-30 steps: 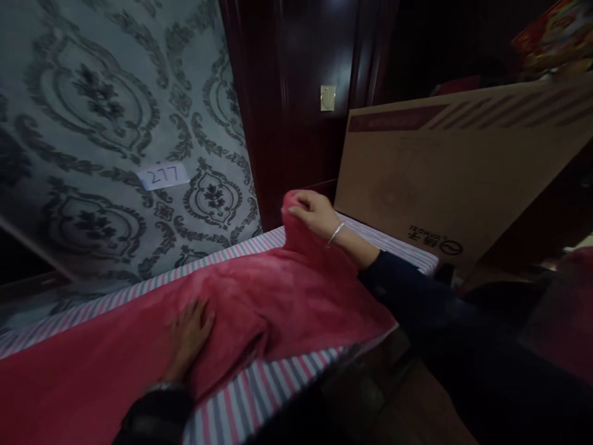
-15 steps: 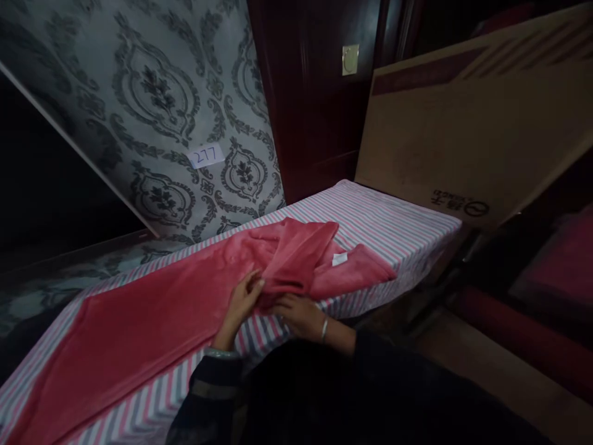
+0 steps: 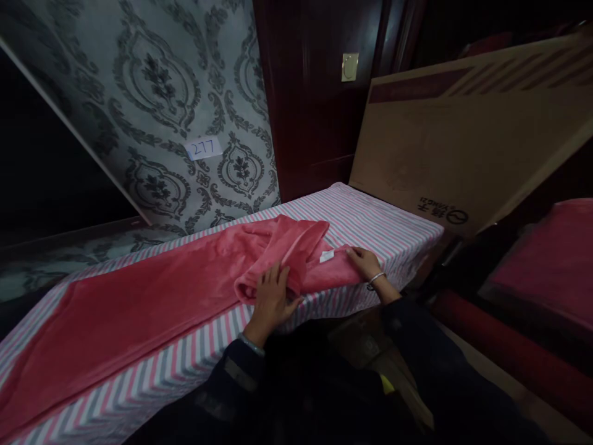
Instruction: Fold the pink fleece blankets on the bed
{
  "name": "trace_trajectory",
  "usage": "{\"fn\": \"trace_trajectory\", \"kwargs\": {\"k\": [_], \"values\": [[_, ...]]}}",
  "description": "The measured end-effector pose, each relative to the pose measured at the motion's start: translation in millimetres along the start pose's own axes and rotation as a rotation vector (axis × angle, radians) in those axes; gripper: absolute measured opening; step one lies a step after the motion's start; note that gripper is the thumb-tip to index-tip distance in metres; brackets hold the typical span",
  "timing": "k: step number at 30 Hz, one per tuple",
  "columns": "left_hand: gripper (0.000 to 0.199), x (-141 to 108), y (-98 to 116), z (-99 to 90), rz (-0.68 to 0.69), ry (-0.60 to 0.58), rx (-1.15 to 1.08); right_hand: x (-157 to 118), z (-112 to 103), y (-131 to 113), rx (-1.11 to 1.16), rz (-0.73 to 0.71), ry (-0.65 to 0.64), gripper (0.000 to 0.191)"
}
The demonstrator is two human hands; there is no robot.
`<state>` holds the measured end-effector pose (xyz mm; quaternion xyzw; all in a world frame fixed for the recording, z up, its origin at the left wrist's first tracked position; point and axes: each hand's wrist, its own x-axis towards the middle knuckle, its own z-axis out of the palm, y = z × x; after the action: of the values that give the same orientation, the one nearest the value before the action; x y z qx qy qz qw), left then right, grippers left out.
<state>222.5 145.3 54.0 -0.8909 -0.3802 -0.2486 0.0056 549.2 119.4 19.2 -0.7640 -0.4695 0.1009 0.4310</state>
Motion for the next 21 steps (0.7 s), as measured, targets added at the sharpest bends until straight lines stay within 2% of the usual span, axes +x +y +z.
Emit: {"fn": "trace_trajectory", "kwargs": {"k": [2, 4, 5, 8, 10, 13, 17, 21], "values": [[0.079, -7, 1, 4.1, -0.156, 0.09, -0.049, -2, 5, -1, 0.076, 0.004, -0.003, 0.041], [0.072, -11, 2, 4.4, -0.328, 0.149, -0.062, -8, 7, -3, 0.16, -0.006, -0.002, 0.038], [0.066, -12, 3, 3.6, -0.367, 0.148, -0.057, -11, 6, -4, 0.205, -0.021, 0.004, 0.035], [0.052, -8, 10, 2.0, -0.338, 0.092, -0.046, -18, -3, -11, 0.37, -0.105, 0.057, 0.029], [0.057, -4, 14, 4.6, -0.352, 0.094, -0.076, -23, -13, -18, 0.477, -0.158, 0.059, 0.026], [0.066, -1, 15, 12.3, -0.456, 0.129, -0.118, -33, -29, -32, 0.582, -0.198, -0.033, 0.026], [0.048, -7, 8, 16.6, -0.49, 0.117, -0.06, -48, -42, -45, 0.616, -0.234, -0.136, 0.033], [0.033, -11, 8, 13.9, -0.438, 0.077, -0.066, -59, -40, -49, 0.554, -0.286, -0.229, 0.035]]}}
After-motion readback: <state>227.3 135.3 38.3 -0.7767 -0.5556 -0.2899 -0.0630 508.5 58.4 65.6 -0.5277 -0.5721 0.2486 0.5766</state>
